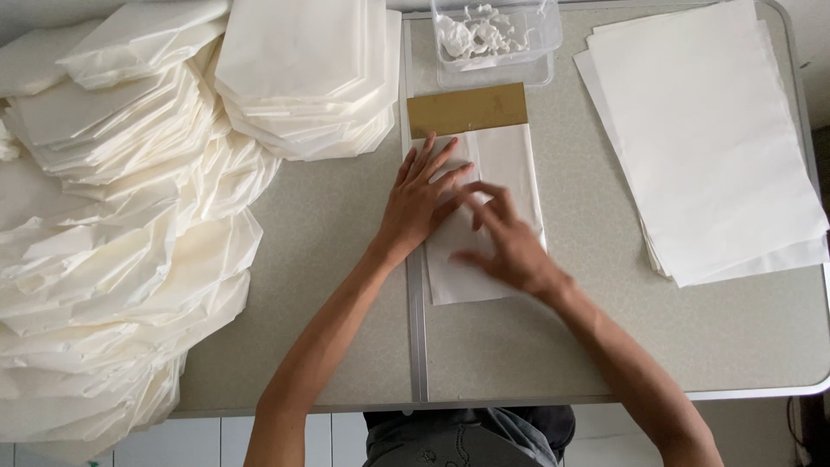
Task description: Folding white paper sheets around a cardboard template to create bags
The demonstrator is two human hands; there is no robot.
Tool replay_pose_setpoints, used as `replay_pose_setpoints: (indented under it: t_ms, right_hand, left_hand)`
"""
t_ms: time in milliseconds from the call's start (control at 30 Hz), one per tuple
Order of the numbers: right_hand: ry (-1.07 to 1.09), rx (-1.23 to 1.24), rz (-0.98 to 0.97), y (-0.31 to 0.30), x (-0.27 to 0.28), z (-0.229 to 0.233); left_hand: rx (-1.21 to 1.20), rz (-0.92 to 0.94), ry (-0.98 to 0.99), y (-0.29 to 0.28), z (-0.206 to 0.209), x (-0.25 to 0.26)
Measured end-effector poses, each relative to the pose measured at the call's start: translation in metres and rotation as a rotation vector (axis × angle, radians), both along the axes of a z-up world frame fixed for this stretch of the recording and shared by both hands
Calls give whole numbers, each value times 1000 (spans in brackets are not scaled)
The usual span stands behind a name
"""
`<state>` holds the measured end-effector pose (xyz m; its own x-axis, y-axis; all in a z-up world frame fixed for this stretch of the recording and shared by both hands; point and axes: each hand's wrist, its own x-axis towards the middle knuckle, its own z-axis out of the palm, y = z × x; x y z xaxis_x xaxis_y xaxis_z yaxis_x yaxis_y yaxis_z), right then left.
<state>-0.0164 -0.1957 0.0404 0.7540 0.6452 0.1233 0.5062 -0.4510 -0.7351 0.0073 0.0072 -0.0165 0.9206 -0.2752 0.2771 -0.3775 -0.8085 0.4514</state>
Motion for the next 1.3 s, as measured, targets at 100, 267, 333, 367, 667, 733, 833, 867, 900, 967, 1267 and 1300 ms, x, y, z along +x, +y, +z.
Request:
replay_pose_setpoints:
  t_ms: [100, 267, 333, 367, 667, 733, 833, 867, 900, 967, 1267, 1300]
  right_hand:
    - [-5, 8, -103, -26, 26, 2]
    - [6, -26, -82, -33, 32, -2]
    - [-31, -61, -75, -30, 29, 4]
    - [10, -94, -53, -28, 28, 9]
    - [229, -217, 25, -48, 38, 26]
    - [277, -232, 26, -53, 38, 30]
    - [363, -194, 35, -57, 39, 35]
    - [388, -163, 38, -59, 41, 34]
    - [412, -132, 42, -61, 43, 32]
    - [388, -123, 57, -64, 46, 27]
    - [287, -17, 88, -73, 53, 0]
    - [276, 10, 96, -73, 54, 1]
  left_hand:
    - [81, 54, -135, -7, -7, -4]
    - [194, -12, -122, -22, -1, -18]
    - [193, -38, 61, -29, 7, -27]
    - [173, -81, 138, -31, 16, -31]
    - [320, -112, 382, 10, 56, -30]
    - [360, -96, 435, 11, 69, -31]
    - [358, -110, 470, 11, 74, -31]
    - [376, -120, 494, 11, 75, -31]
    - [395, -130, 517, 12, 75, -30]
    - [435, -150, 544, 15, 75, -30]
    - [373, -38, 425, -6, 55, -39]
    - [395, -19, 426, -7, 52, -38]
